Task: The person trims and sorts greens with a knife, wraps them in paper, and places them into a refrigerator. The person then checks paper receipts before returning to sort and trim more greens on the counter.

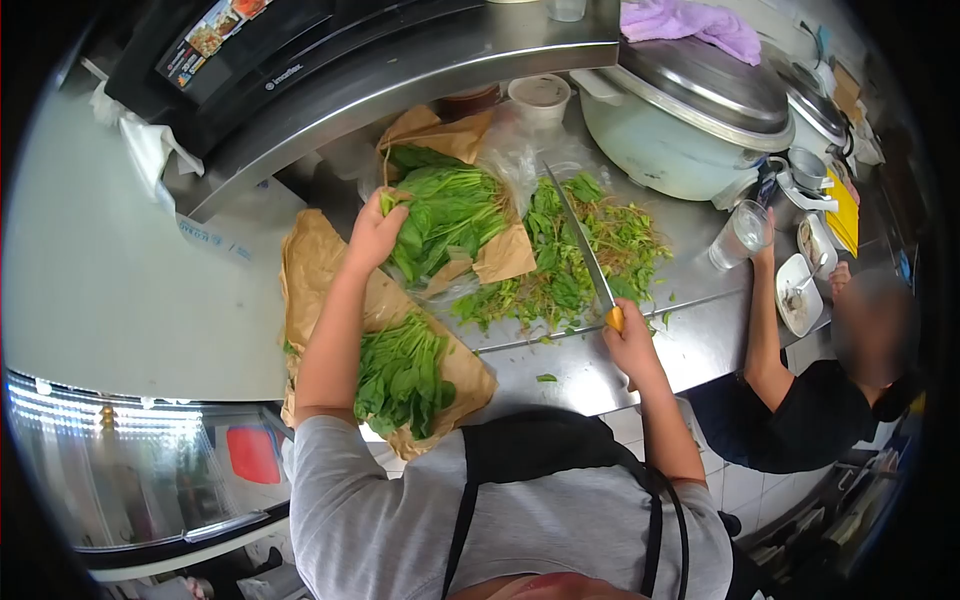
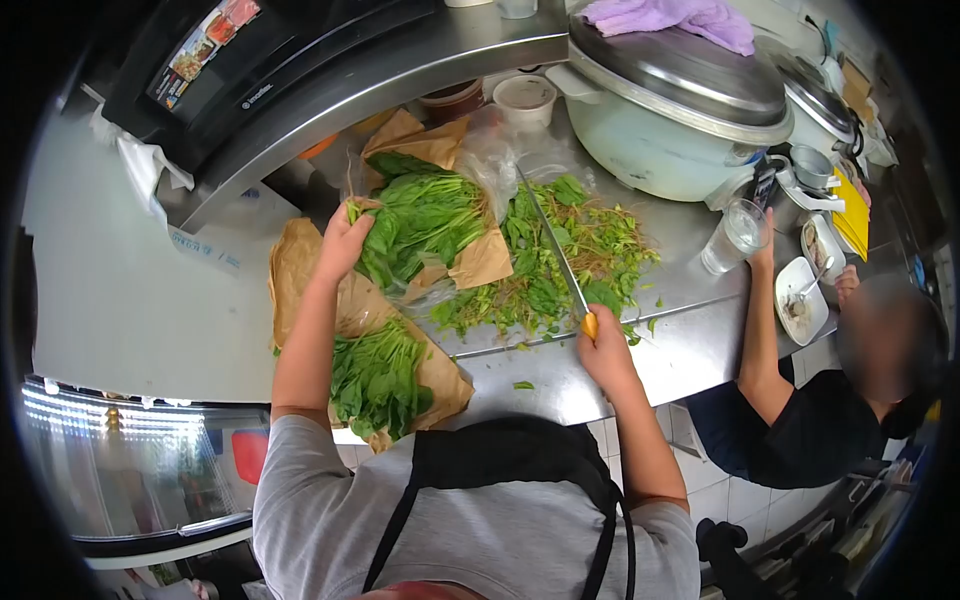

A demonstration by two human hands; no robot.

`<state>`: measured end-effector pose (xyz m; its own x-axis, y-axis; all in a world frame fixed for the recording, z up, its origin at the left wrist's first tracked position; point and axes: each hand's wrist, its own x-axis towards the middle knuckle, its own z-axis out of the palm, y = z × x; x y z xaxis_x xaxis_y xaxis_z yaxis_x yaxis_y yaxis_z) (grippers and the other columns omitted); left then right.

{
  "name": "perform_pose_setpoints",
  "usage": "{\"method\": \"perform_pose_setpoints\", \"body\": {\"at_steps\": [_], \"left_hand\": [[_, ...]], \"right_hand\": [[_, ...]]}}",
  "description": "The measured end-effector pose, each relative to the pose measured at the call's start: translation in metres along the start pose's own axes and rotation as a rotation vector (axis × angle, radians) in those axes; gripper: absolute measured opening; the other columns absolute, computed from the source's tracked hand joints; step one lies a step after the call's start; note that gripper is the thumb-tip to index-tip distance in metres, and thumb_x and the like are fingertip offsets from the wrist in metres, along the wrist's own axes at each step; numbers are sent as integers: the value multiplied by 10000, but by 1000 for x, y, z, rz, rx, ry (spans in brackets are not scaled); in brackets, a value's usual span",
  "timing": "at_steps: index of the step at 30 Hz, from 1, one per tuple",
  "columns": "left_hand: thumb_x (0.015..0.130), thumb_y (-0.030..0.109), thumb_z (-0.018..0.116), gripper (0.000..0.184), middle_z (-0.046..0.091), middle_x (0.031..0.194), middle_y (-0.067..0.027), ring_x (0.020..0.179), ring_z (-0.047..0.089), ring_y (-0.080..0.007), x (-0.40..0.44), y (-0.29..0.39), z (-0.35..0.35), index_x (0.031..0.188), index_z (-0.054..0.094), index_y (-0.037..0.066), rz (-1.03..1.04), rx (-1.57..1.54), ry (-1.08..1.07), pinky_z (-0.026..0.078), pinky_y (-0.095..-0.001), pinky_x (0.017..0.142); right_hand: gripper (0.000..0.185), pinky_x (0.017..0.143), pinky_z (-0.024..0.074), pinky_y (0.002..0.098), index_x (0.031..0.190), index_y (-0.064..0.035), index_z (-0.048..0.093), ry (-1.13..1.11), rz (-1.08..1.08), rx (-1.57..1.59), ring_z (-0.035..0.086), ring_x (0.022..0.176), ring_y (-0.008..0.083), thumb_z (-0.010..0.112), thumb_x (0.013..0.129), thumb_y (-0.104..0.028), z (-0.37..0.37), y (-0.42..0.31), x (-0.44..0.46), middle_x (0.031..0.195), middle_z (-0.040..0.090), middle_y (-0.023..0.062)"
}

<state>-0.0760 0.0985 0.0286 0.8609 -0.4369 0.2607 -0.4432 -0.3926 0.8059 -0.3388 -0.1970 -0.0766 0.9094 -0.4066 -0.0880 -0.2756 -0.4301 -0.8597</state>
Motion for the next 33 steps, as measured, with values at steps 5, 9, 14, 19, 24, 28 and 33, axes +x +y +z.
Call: {"method": "perform_pose_setpoints", "body": {"at_steps": [5, 9, 14, 19, 24, 28, 33], "left_hand": [[842, 188, 529, 273, 563, 958, -59, 867, 508, -125, 11, 29, 43, 1039, 496, 2, -129, -251, -59, 402, -268, 780], [845, 139, 504, 219, 542, 982, -79, 912, 502, -170, 14, 29, 64, 1031, 527, 26, -94, -460, -1, 381, -280, 821], [836, 103, 487, 170, 469, 1119, -107, 1083, 428, -212, 24, 36, 61, 967, 579, 45, 188, -248, 211, 311, -318, 933], [879, 139, 450, 238, 444, 1236, -125, 1143, 407, -213, 26, 46, 34, 1076, 545, 46, 69, -628, 257, 264, -325, 998], [884, 186, 485, 207, 564, 997, -82, 920, 531, -169, 23, 47, 31, 1015, 522, 29, -4, -984, 161, 421, -303, 815], [866, 148, 516, 148, 572, 889, -61, 805, 550, -126, 17, 55, 48, 940, 541, 22, -188, -661, 214, 450, -265, 684], [858, 128, 512, 166, 590, 891, -68, 780, 572, -125, 11, 66, 66, 947, 576, 4, 71, -516, 199, 448, -245, 620]], "right_hand": [[418, 843, 407, 364, 1135, -5, 435, 0, 18, 40, 505, 980, 352, 543, 738, -73, -5, -9, -1, 1041, 508, 227], [436, 847, 403, 363, 1138, -8, 433, 42, 15, 10, 502, 980, 356, 563, 733, -103, -12, 1, -5, 1048, 500, 232], [445, 845, 403, 367, 1140, -8, 430, 79, 34, 35, 500, 977, 361, 569, 730, -110, -18, 10, -9, 1047, 498, 237], [431, 829, 410, 369, 1128, -11, 434, 65, 35, 48, 506, 958, 359, 568, 729, -102, -15, 9, -12, 1038, 500, 235], [407, 822, 412, 369, 1109, -15, 445, 41, 15, 49, 510, 949, 354, 566, 729, -95, -13, 4, -10, 1017, 508, 229], [392, 821, 412, 369, 1100, -13, 454, 60, -27, 45, 510, 948, 354, 560, 732, -95, -14, 0, -11, 1013, 514, 224], [383, 822, 412, 373, 1096, -6, 458, 88, -27, 24, 508, 943, 364, 558, 737, -95, -21, -1, -11, 1011, 516, 223]]}}
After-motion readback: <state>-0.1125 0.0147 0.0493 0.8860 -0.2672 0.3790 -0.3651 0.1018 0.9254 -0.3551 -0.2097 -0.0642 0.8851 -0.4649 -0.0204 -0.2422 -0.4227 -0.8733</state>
